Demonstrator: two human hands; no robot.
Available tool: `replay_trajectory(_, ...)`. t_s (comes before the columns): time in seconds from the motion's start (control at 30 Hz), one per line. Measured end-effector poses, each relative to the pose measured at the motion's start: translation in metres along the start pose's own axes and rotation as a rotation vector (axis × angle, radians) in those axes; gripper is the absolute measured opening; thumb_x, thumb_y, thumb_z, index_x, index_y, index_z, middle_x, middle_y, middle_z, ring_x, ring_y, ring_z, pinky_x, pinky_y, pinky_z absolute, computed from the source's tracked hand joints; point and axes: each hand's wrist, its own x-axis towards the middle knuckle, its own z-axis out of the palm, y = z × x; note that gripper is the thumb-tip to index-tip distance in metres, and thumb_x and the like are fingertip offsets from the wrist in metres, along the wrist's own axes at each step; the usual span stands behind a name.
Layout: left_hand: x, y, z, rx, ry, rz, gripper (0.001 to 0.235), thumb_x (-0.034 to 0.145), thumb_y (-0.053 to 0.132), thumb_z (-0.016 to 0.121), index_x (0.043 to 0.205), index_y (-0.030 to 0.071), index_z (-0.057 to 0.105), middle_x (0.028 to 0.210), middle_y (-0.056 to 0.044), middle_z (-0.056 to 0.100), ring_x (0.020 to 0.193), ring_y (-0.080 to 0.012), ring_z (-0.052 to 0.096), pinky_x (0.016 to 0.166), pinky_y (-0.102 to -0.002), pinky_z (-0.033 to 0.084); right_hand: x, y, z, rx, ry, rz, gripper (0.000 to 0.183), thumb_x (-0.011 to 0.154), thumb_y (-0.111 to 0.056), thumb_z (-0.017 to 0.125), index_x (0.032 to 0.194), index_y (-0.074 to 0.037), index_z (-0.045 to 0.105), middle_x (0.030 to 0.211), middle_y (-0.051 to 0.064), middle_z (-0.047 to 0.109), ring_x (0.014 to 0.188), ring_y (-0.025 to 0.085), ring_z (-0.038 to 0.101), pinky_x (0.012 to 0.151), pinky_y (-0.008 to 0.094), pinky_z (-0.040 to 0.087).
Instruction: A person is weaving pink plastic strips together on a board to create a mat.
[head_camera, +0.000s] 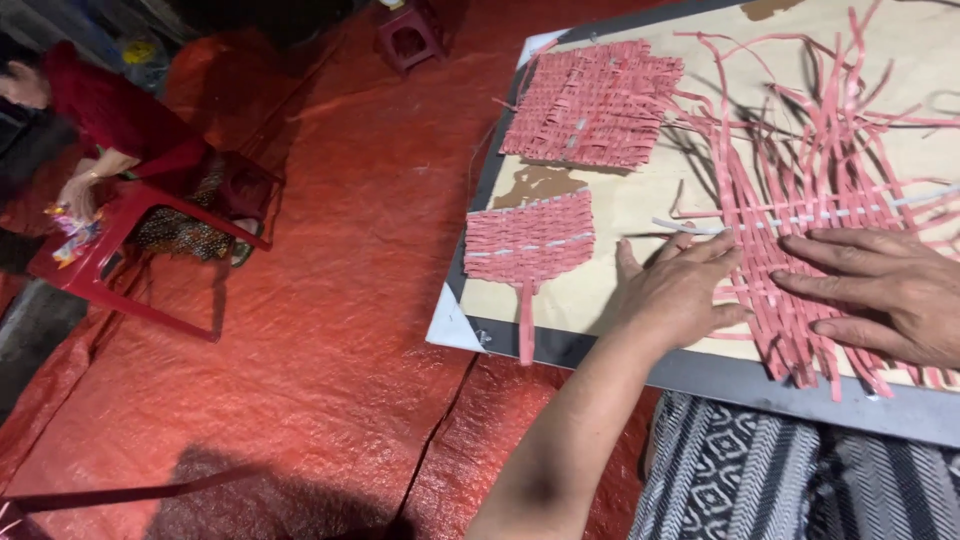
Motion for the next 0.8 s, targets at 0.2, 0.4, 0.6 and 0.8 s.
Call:
replay_trajectory(0.2, 0.017, -0.016, 0.026, 0.021, 0.175, 0.038, 0.065, 0.070, 0.054, 0.054, 0.129, 0.029, 0.040, 0.139, 0.015, 0.030, 0.132, -0.0198, 0.020, 0.098, -0.066, 0.003, 0.027, -0.022, -0.044, 0.121, -0.040, -0.179, 0.046, 0.082, -0.035, 0.049, 0.120, -0.008, 0.048, 0.129, 0.017, 0.045, 0.117, 0.033, 0.046, 0.097, 0.045, 0.036)
replay_trajectory(0.4, 0.005, 0.004, 0.002, 0.090, -0.043, 0.026, 0.068, 0.077, 0.043, 0.054, 0.136, 0.019, 0.028, 0.146, 0.007, 0.017, 0.135, -0.0262, 0.008, 0.097, -0.071, 0.003, 0.028, -0.044, -0.092, 0.237, -0.088, 0.085, 0.045, 0.080, -0.030, 0.057, 0.118, -0.006, 0.054, 0.119, 0.022, 0.053, 0.106, 0.045, 0.049, 0.085, 0.053, 0.041)
replay_trajectory(0.6, 0.007, 0.008, 0.001, 0.054, -0.043, 0.020, 0.069, 0.076, 0.041, 0.056, 0.135, 0.017, 0.029, 0.147, 0.006, 0.016, 0.135, -0.0255, 0.008, 0.097, -0.070, 0.002, -0.002, -0.037, -0.086, 0.148, -0.344, 0.247, 0.060, 0.074, -0.049, 0.059, 0.125, -0.022, 0.049, 0.128, 0.012, 0.048, 0.119, 0.036, 0.040, 0.098, 0.047, 0.032)
replay_trajectory(0.8, 0.013, 0.003, 0.009, 0.028, -0.006, 0.033, 0.070, 0.075, 0.040, 0.058, 0.135, 0.017, 0.029, 0.147, 0.006, 0.016, 0.135, -0.0258, 0.009, 0.095, -0.071, 0.001, -0.012, -0.034, -0.075, 0.020, -0.466, 0.237, 0.066, 0.071, -0.066, 0.050, 0.129, -0.034, 0.043, 0.137, 0.010, 0.033, 0.126, 0.032, 0.027, 0.103, 0.048, 0.018)
